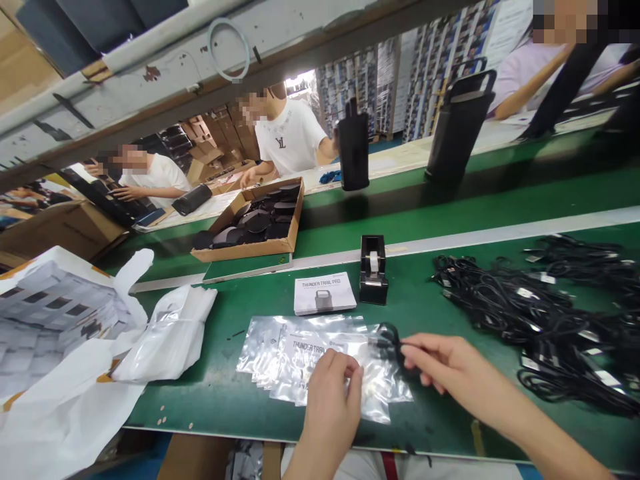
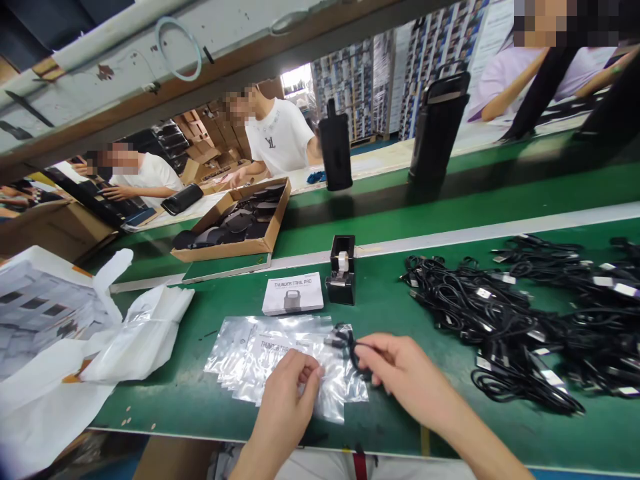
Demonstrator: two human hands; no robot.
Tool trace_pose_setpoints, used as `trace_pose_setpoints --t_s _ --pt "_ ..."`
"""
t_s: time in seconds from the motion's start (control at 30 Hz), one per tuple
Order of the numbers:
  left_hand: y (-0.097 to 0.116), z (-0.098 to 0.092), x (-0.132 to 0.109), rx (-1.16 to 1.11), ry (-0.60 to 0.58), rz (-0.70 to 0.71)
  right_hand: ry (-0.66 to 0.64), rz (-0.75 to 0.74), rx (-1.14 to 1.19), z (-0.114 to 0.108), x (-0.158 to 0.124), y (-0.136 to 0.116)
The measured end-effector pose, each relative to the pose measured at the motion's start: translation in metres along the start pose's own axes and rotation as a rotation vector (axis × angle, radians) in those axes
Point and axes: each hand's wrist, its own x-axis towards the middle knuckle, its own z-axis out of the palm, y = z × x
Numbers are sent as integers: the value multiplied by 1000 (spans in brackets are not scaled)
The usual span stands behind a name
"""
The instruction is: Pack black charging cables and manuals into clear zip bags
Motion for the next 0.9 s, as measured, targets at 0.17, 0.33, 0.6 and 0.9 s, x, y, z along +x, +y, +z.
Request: trace_pose_setpoints --t_s 0.17,0.33,0.6,0.9 --pt "2 -2 -2 -187 66 -78 -73 -5 -75 19 -13 -4" --pt "6 -3 -8 -234 81 -15 -20 -90 -231 17 -2 -18" --pt "12 -15 -6 -303 147 34 -197 -107 -76 32 23 -50" --pt "-7 -63 13 -504 397 -66 -452 -224 -172 24 56 -120"
